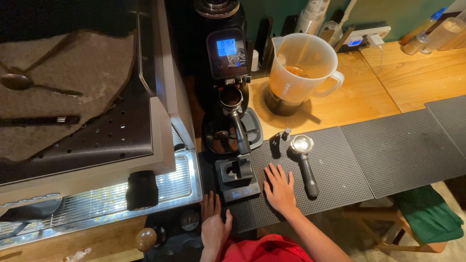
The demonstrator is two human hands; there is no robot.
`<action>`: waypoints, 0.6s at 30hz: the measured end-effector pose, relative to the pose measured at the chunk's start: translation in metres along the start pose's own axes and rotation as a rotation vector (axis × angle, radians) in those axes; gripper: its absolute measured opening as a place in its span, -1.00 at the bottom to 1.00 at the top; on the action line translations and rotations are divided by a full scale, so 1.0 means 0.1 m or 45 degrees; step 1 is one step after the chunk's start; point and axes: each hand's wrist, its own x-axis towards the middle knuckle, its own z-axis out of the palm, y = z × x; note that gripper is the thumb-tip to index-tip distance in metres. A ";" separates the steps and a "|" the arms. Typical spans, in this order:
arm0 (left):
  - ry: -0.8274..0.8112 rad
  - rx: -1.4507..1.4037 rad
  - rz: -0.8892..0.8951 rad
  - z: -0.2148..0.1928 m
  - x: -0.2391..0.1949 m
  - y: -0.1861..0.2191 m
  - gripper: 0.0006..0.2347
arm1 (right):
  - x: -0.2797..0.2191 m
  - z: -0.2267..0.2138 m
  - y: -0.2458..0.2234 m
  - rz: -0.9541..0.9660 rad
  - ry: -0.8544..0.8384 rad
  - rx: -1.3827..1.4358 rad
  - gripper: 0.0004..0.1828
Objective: The person grinds coffee beans into a portafilter, levels the grounds with a distribution tool, and tamps the coffee using a tamper. They repeat this process for a second portafilter, cleaning the equipment between uses.
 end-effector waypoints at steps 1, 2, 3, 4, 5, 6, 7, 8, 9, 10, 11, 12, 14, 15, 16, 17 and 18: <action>0.000 0.000 0.000 0.00 0.00 0.00 -0.51 | 0.00 0.00 0.00 0.000 0.000 0.000 -0.48; -0.008 0.009 -0.004 0.01 -0.01 0.00 -0.51 | 0.00 0.01 0.01 -0.001 0.002 -0.003 -0.48; -0.017 0.019 -0.008 0.01 -0.01 -0.01 -0.51 | 0.00 0.01 0.01 -0.002 0.005 -0.005 -0.48; -0.017 0.019 -0.009 0.02 -0.01 -0.01 -0.51 | 0.00 0.01 0.01 -0.002 0.004 -0.005 -0.48; 0.006 0.007 0.000 0.03 -0.01 -0.01 -0.51 | 0.00 0.00 0.00 0.002 -0.002 -0.006 -0.48; 0.027 -0.006 0.007 0.03 -0.01 -0.02 -0.51 | 0.00 0.00 0.00 0.006 -0.010 -0.008 -0.48; 0.027 -0.006 0.006 0.04 -0.02 -0.02 -0.51 | 0.00 0.00 0.00 0.006 -0.011 -0.008 -0.48; 0.038 0.000 0.013 0.05 -0.02 -0.02 -0.51 | -0.01 0.00 0.00 0.005 -0.004 -0.008 -0.48; 0.049 0.006 0.019 0.06 -0.02 -0.03 -0.51 | -0.01 0.00 0.00 0.003 0.003 -0.008 -0.48; 0.048 0.007 0.019 0.06 -0.02 -0.03 -0.51 | 0.00 -0.01 -0.01 0.003 0.002 -0.008 -0.48; 0.042 0.011 0.014 0.05 -0.02 -0.03 -0.51 | 0.00 -0.02 -0.02 0.009 -0.006 0.007 -0.48; 0.035 0.014 0.009 0.05 -0.02 -0.02 -0.51 | -0.01 -0.04 -0.03 0.016 -0.014 0.022 -0.48; 0.039 0.003 0.011 0.03 -0.01 -0.01 -0.51 | -0.01 -0.04 -0.03 0.020 -0.020 0.024 -0.48; 0.045 -0.009 0.013 0.03 -0.01 -0.01 -0.51 | 0.00 -0.04 -0.03 0.022 -0.024 0.027 -0.48; 0.046 -0.008 0.013 0.02 0.00 -0.01 -0.51 | 0.00 -0.03 -0.02 0.021 -0.024 0.027 -0.48; 0.038 -0.013 0.008 0.02 0.00 0.00 -0.51 | 0.00 -0.03 -0.02 0.015 -0.020 0.017 -0.48; 0.028 -0.018 0.004 0.02 0.00 0.00 -0.52 | 0.00 -0.02 -0.01 0.010 -0.017 0.006 -0.48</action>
